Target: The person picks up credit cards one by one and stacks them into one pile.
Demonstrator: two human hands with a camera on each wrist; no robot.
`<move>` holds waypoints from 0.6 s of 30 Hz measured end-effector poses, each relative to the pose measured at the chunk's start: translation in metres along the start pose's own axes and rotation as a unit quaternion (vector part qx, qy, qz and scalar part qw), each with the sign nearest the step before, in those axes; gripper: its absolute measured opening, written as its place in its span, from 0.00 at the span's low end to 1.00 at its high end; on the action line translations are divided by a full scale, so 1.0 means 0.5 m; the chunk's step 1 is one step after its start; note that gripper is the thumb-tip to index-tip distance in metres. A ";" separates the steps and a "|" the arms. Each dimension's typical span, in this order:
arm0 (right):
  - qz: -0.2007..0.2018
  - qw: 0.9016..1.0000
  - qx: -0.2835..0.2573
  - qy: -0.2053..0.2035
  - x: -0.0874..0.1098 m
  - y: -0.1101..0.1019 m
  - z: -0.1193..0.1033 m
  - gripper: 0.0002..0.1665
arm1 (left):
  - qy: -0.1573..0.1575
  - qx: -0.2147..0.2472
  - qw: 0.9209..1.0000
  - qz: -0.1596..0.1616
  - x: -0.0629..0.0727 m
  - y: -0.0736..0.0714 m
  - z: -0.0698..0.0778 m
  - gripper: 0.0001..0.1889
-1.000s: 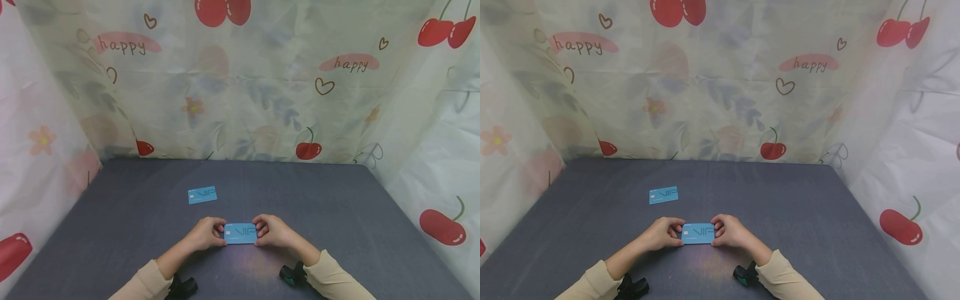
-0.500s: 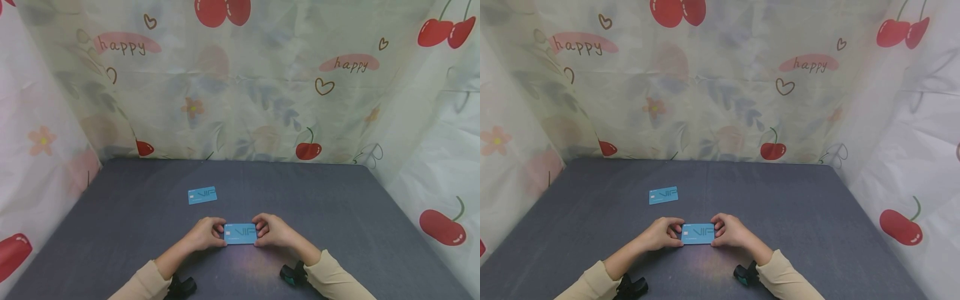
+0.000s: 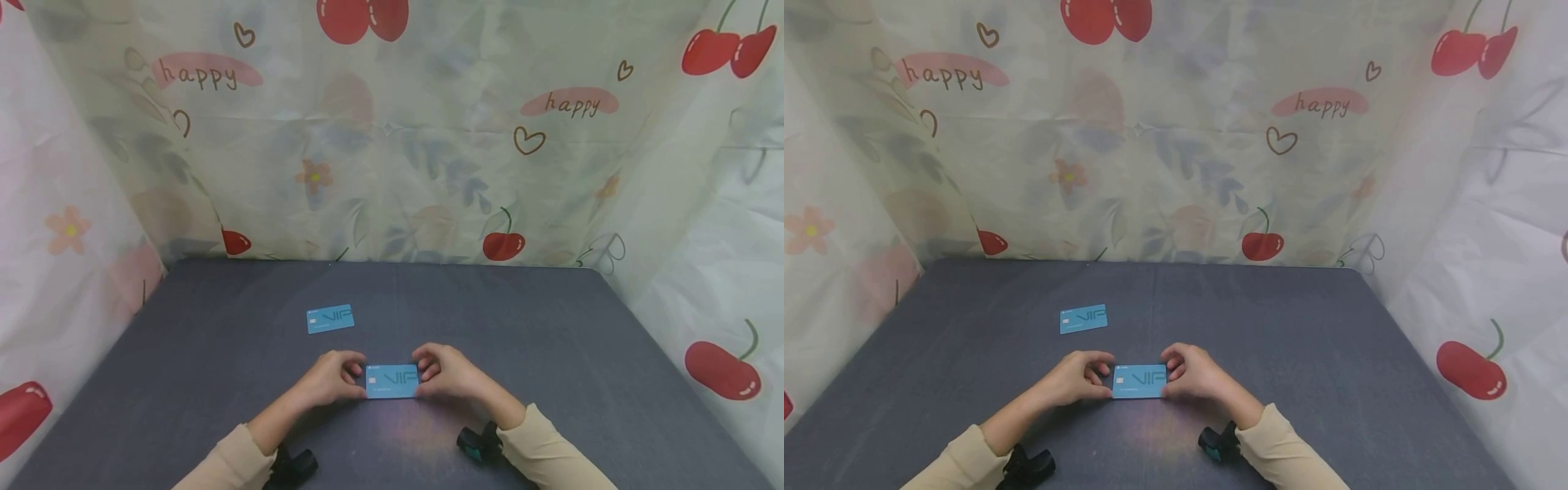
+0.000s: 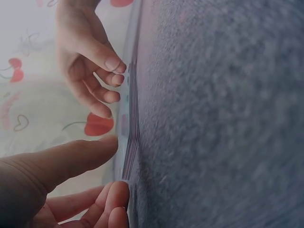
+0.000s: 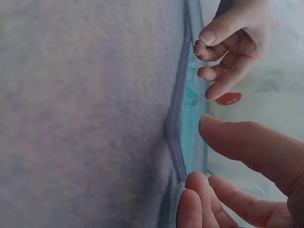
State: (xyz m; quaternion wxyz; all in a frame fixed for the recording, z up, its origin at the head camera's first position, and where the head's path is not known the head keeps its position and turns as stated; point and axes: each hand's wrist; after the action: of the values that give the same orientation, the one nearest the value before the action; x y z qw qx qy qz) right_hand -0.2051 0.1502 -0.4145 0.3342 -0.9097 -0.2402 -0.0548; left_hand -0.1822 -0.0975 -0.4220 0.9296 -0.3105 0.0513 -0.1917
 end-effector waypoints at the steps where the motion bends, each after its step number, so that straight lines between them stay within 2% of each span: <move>1: 0.001 1.000 0.000 0.000 -0.001 -0.002 -0.001 0.31 | -0.002 0.000 1.000 0.003 0.000 -0.001 0.000 0.30; 11: 0.005 0.999 0.019 -0.027 -0.013 -0.017 -0.010 0.27 | -0.015 0.007 1.000 0.019 -0.001 -0.021 0.000 0.30; 18: 0.015 0.999 0.041 -0.030 -0.021 -0.020 -0.020 0.25 | -0.044 0.010 0.998 0.035 -0.003 -0.028 -0.004 0.29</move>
State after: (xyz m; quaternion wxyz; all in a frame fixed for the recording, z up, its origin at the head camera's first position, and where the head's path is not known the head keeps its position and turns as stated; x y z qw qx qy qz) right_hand -0.2187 0.1462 -0.4036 0.3648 -0.8999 -0.2387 -0.0130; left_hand -0.1883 -0.1082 -0.4153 0.9402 -0.3075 0.0195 -0.1455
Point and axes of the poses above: each hand's wrist, its own x-axis away from the middle knuckle, its own y-axis out of the palm, z = x × y, and after that the axes turned 5 degrees about y, right-handed
